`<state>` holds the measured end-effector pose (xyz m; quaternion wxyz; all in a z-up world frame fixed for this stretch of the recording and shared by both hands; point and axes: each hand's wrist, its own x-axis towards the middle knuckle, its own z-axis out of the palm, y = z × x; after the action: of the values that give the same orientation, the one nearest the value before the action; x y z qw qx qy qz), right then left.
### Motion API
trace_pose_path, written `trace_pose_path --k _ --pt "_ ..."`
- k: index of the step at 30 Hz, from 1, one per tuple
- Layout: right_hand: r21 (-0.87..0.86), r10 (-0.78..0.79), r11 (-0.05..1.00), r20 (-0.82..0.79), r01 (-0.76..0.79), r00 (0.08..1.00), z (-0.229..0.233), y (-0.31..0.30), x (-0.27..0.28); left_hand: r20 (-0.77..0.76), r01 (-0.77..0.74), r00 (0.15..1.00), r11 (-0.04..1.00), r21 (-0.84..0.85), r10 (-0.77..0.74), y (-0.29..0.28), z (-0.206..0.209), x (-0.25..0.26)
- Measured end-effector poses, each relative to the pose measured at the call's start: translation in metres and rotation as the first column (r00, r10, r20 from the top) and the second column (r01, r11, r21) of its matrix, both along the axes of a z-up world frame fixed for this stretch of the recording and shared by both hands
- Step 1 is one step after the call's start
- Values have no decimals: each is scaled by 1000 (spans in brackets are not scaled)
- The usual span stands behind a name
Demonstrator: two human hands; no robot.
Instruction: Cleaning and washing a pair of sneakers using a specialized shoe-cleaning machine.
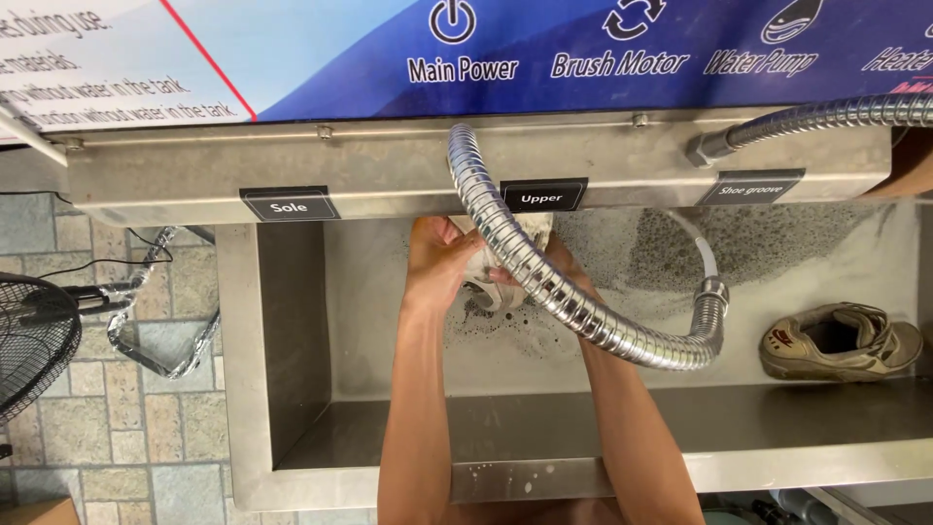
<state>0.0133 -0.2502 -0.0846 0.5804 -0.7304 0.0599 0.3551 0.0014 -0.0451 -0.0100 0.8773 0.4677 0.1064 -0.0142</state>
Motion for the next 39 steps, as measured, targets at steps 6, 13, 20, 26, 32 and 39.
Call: trace_pose_path --k 6,13,20,26,32,39 --pt "53 -87 995 -30 88 996 -9 -1 -6 -146 113 988 890 442 -52 16 -25 4" --pt "107 -160 981 -54 165 986 -12 14 -13 134 27 988 931 365 -81 31 1 8" --pt "159 -257 951 -70 265 964 -2 19 -6 -2 66 998 958 278 -68 24 0 7" --pt "208 -341 913 -84 351 936 9 16 -7 42 67 996 950 305 -84 24 -9 4" --pt "249 -418 866 -112 433 902 3 4 -14 36 59 997 945 323 -75 31 -6 4" --pt "272 -358 886 -114 375 927 9 14 -16 7 92 995 958 273 -98 35 -3 2"
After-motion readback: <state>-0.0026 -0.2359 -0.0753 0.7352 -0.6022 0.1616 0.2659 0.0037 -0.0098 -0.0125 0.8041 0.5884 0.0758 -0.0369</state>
